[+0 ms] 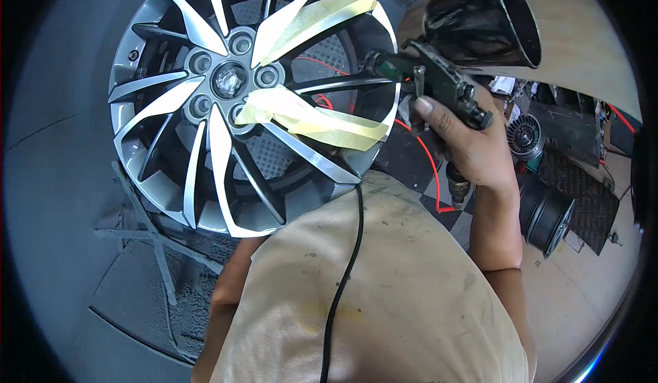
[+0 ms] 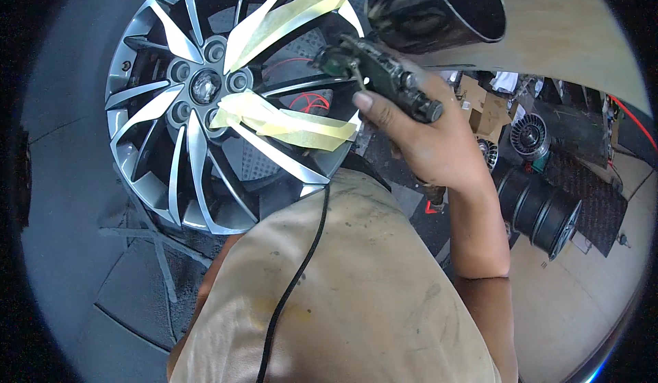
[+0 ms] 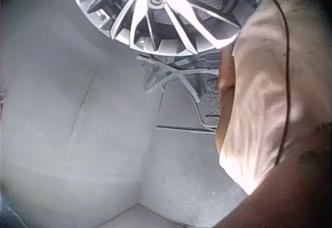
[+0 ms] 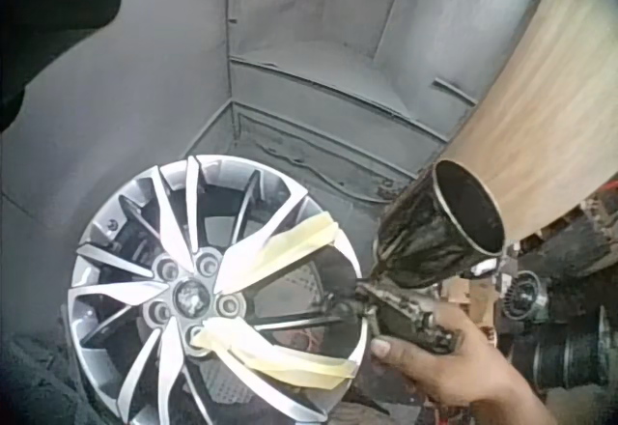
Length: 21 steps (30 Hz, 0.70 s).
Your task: Mask parts of a car rim with tape and then apply spray paint using a spray gun.
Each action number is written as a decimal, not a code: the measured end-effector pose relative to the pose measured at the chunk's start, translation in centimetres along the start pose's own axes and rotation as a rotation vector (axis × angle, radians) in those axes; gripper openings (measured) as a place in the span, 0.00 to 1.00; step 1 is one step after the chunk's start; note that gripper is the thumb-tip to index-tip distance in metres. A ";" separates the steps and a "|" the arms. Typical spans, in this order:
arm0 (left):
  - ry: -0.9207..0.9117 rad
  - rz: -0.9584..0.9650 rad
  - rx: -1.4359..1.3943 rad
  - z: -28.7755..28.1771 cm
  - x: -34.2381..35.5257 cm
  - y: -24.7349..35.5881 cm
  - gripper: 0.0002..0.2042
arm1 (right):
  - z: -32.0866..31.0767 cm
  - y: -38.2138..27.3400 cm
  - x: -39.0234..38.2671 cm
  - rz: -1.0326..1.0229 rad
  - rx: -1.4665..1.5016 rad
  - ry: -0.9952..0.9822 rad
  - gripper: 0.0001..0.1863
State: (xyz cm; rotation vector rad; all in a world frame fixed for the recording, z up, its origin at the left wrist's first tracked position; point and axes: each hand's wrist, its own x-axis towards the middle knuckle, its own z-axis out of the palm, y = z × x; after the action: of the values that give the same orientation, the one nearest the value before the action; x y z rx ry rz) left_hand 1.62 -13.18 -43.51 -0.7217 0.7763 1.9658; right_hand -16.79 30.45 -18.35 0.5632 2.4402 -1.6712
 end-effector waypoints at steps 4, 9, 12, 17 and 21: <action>-0.017 -0.013 -0.086 0.0 -1.7 -0.2 0.27 | 0.3 0.4 -0.1 -0.051 -0.007 -0.007 0.06; -0.042 -0.028 -0.199 0.3 -2.3 0.0 0.27 | -0.2 1.2 -0.1 -0.070 -0.109 0.077 0.07; -0.057 -0.052 -0.256 1.3 -0.9 1.6 0.27 | -1.3 1.2 -0.3 0.069 -0.100 0.136 0.14; -0.076 -0.062 -0.371 9.3 10.3 3.1 0.27 | -0.6 1.0 -0.2 0.031 -0.078 0.144 0.13; -0.096 -0.096 -0.444 9.9 9.5 3.4 0.28 | -0.6 0.4 -0.8 0.016 -0.009 0.063 0.07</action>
State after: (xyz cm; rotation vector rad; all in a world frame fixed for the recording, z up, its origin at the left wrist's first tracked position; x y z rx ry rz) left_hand -7.42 -2.30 -43.40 -0.8953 0.2392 2.0880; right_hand -15.84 30.94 -18.20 0.6424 2.4781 -1.6598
